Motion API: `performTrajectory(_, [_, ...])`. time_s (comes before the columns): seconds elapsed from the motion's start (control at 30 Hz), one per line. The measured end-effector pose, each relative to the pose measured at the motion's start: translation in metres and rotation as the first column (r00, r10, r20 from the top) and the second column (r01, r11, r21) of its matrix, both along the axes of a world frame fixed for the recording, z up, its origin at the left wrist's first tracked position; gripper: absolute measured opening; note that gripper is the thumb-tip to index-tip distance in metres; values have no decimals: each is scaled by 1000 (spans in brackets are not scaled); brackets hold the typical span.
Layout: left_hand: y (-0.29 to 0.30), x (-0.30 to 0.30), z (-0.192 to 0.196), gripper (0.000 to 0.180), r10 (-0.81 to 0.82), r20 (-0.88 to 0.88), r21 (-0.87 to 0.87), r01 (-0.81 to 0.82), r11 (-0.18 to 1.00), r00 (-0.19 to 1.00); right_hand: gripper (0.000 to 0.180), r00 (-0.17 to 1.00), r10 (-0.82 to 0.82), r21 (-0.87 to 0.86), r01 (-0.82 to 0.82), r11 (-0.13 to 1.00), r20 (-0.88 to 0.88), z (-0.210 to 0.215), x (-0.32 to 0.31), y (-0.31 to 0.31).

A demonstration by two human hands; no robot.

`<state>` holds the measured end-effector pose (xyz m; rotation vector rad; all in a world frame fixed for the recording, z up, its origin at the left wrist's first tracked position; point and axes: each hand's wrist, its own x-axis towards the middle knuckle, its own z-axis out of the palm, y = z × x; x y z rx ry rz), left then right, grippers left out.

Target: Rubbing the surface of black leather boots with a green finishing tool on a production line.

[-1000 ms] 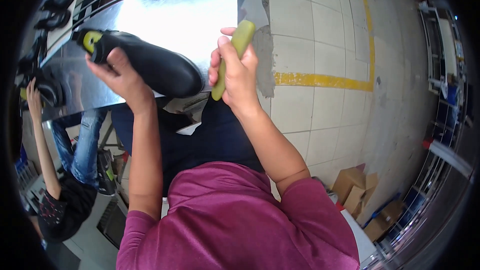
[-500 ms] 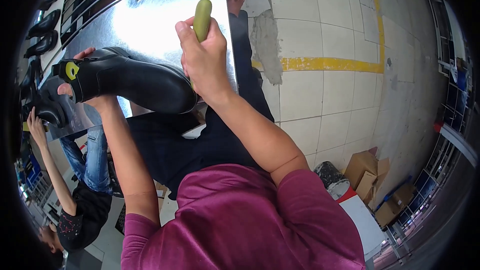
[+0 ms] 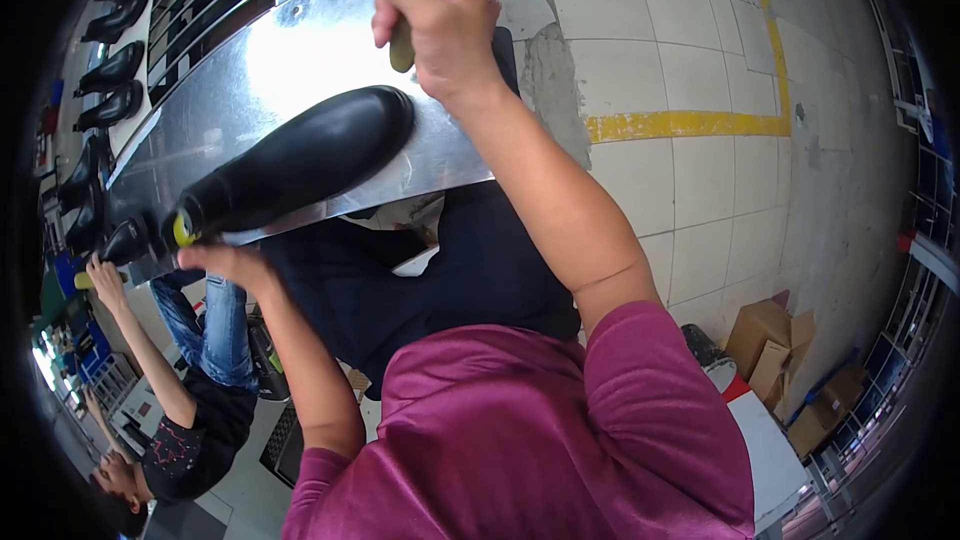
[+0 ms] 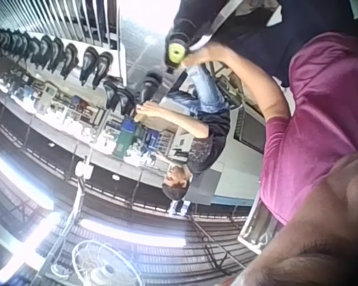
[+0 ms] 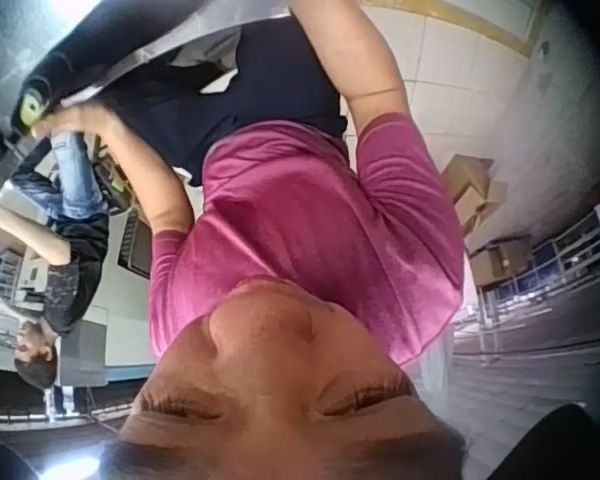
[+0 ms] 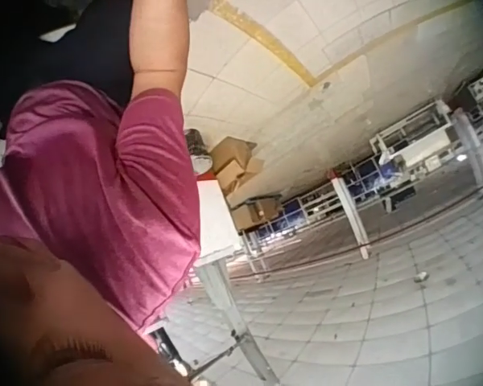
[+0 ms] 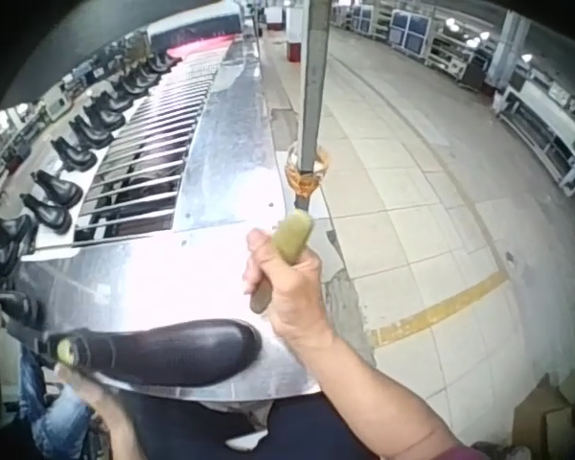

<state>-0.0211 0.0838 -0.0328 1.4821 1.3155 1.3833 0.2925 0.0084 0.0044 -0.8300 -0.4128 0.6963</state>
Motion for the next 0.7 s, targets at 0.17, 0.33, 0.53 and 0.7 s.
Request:
performTrajectory(0.17, [-14,-100,-17,99,-93,-307,0,98,995,947,29,981,-9,59,21,998,-194,-1,-6,1])
performTrajectory(0.33, [14,-97,-9,70,-340,-139,-1,343,939,930,28,973,-9,105,34,994,-232,-1,-11,30])
performTrajectory(0.53, [14,-105,-11,74,-438,151,-234,462,855,886,31,978,42,80,-26,996,-204,1,-13,47])
performTrajectory(0.7, [-36,-95,7,75,-392,-146,-333,328,884,908,34,975,-17,80,35,996,-223,-3,-14,48])
